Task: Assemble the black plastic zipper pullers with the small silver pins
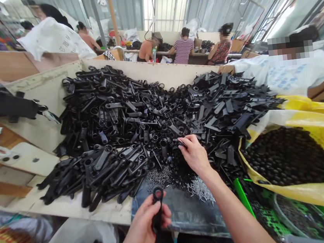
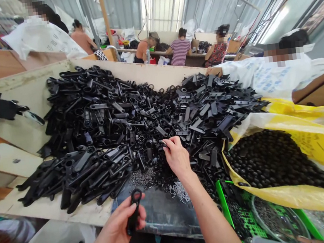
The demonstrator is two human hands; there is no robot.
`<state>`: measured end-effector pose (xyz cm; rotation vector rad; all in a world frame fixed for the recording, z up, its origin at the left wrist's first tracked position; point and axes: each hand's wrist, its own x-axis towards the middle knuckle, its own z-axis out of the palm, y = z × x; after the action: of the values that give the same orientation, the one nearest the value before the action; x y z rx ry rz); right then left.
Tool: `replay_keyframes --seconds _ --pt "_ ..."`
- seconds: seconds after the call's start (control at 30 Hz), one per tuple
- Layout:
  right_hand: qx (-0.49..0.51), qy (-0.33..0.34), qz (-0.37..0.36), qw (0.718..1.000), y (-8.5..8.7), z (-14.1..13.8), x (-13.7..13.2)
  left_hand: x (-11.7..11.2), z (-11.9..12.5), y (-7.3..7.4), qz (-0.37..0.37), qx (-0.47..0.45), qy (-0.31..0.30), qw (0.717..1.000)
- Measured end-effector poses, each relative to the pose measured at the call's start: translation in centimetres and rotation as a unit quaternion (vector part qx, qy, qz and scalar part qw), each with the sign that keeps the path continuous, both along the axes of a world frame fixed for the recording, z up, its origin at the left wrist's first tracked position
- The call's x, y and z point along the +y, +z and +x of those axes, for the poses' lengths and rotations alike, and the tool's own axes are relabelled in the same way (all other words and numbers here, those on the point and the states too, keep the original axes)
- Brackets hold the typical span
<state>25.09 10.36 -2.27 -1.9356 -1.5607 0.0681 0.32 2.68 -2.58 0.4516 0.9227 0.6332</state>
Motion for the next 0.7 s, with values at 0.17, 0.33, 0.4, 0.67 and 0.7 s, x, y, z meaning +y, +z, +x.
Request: replay_keyframes --seconds 0.17,0.33,0.4,0.67,0.7 --pt "0.042 0.026 0.017 0.999 0.6 -0.8 -4.6 -0.4 -1.0 -0.5 0.010 0.060 0.008 0.998" --pt "0.096 0.114 -0.061 0.987 -0.5 -2.5 -9.8 -0.4 -1.2 0.4 -0.002 0.103 0.012 0.995" --pt "0.089 0.106 -0.068 0.988 -1.0 -2.8 -10.3 -0.4 -1.0 0.4 0.012 0.112 0.008 0.994" --pt "0.040 0.033 -0.010 0.999 -0.1 -0.3 -7.0 -0.4 -0.9 -2.0 0.043 0.097 -0.002 0.994" --pt "0.040 0.031 -0.006 0.999 0.2 -0.3 -6.4 -0.4 -0.8 -2.1 0.045 0.099 0.004 0.994"
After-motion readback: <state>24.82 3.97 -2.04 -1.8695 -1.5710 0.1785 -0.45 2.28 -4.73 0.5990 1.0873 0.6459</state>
